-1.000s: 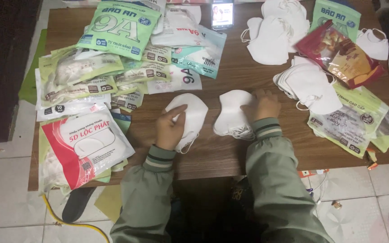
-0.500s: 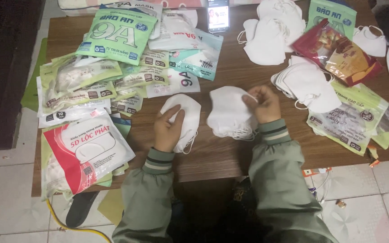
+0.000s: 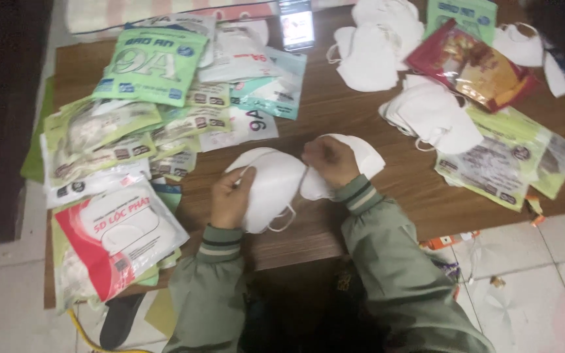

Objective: The person is counting and stacking individual face masks from a large pile on a table.

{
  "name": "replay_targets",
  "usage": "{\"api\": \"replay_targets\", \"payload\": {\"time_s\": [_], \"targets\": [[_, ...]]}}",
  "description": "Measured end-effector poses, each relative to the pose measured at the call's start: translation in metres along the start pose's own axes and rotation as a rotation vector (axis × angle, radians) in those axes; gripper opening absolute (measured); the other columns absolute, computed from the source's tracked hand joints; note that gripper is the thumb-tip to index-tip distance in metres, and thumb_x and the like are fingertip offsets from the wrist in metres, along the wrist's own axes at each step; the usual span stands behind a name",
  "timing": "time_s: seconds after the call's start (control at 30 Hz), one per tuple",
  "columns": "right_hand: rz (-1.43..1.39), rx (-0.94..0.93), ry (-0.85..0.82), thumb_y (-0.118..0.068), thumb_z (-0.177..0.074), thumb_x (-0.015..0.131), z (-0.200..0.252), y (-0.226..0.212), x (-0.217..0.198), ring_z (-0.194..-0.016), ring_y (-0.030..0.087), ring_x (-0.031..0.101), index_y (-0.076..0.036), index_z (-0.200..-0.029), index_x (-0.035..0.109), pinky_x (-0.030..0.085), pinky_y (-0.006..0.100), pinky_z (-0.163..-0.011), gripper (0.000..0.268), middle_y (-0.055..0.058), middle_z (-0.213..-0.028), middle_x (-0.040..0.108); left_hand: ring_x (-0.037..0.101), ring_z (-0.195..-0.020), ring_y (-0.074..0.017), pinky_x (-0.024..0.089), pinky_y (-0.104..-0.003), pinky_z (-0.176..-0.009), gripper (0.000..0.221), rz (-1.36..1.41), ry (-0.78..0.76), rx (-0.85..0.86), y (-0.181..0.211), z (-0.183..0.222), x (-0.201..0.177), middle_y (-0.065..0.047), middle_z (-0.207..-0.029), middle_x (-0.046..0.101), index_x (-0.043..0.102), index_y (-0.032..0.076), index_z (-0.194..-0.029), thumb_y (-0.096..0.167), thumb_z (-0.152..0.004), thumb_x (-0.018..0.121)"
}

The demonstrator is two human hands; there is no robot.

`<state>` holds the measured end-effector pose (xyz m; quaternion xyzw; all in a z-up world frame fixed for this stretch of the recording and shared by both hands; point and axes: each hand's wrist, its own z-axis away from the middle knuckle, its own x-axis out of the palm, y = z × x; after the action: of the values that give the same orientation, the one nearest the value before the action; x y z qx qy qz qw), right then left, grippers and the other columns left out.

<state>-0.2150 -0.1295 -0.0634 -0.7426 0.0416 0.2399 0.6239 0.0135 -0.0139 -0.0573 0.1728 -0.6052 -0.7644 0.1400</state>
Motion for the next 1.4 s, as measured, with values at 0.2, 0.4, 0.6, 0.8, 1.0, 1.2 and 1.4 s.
{"api": "replay_targets", "payload": {"time_s": [0.2,0.4,0.6,0.8,1.0,1.2,1.4], "targets": [[0.711,0.239,-0.002,-0.035,-0.093,0.070,-0.007,0.024,-0.043,-0.135,0.035,0.050,-0.008,-0.141,0.056,0.037,0.048,-0.115,0.057,0.018,-0.139,0.060,0.058,-0.068,-0.0087,0.056,-0.025,-0.056,0.016,-0.036,0.062,0.090,0.000,-0.001,0.000,-0.006,-0.075,0.070,0.081,0.010,-0.107,0.020,-0.097,0.074],[0.791,0.415,-0.082,-0.040,-0.085,0.076,-0.009,-0.006,-0.044,-0.135,0.038,0.048,-0.015,-0.147,0.052,0.041,0.052,-0.106,0.071,0.017,-0.140,0.059,0.060,-0.071,-0.0120,0.058,-0.030,-0.062,0.016,0.037,0.084,0.102,0.005,0.004,0.003,-0.012,-0.079,0.073,0.079,0.007,-0.109,0.018,-0.100,0.071],[0.836,0.401,-0.105,-0.032,-0.087,0.075,-0.009,-0.020,-0.043,-0.136,0.036,0.046,-0.016,-0.149,0.049,0.035,0.053,-0.109,0.070,0.017,-0.145,0.055,0.064,-0.070,-0.0141,0.059,-0.033,-0.061,0.018,0.020,0.048,0.068,0.002,0.002,-0.001,-0.014,-0.078,0.072,0.079,0.006,-0.111,0.018,-0.100,0.070],[0.879,0.345,-0.096,-0.026,-0.090,0.071,-0.010,-0.005,-0.041,-0.135,0.034,0.045,-0.017,-0.146,0.053,0.034,0.053,-0.109,0.060,0.015,-0.144,0.054,0.067,-0.068,-0.0169,0.060,-0.033,-0.061,0.020,0.036,0.019,0.012,-0.010,-0.004,-0.004,-0.016,-0.080,0.074,0.078,0.007,-0.113,0.020,-0.102,0.068],[0.923,0.336,-0.127,-0.025,-0.092,0.066,-0.011,-0.008,-0.042,-0.134,0.034,0.049,-0.014,-0.144,0.055,0.034,0.053,-0.109,0.055,0.017,-0.142,0.057,0.065,-0.078,-0.0156,0.060,-0.032,-0.070,0.020,0.035,0.041,0.041,0.000,0.000,-0.001,-0.013,-0.088,0.072,0.078,0.006,-0.112,0.020,-0.101,0.069],[0.941,0.292,-0.096,-0.024,-0.091,0.068,-0.012,0.008,-0.038,-0.134,0.036,0.049,-0.013,-0.144,0.056,0.036,0.053,-0.109,0.055,0.017,-0.142,0.058,0.060,-0.095,-0.0175,0.058,-0.039,-0.087,0.025,-0.022,0.048,0.051,0.006,0.008,0.002,-0.014,-0.103,0.063,0.078,0.005,-0.114,0.025,-0.102,0.069],[0.862,0.311,-0.071,-0.021,-0.091,0.066,-0.007,-0.009,-0.043,-0.131,0.035,0.052,-0.012,-0.141,0.058,0.038,0.052,-0.107,0.052,0.016,-0.138,0.061,0.064,-0.088,-0.0171,0.060,-0.035,-0.079,0.025,0.006,0.040,0.028,0.007,0.006,-0.001,-0.011,-0.097,0.061,0.076,0.003,-0.116,0.022,-0.102,0.068]]}}
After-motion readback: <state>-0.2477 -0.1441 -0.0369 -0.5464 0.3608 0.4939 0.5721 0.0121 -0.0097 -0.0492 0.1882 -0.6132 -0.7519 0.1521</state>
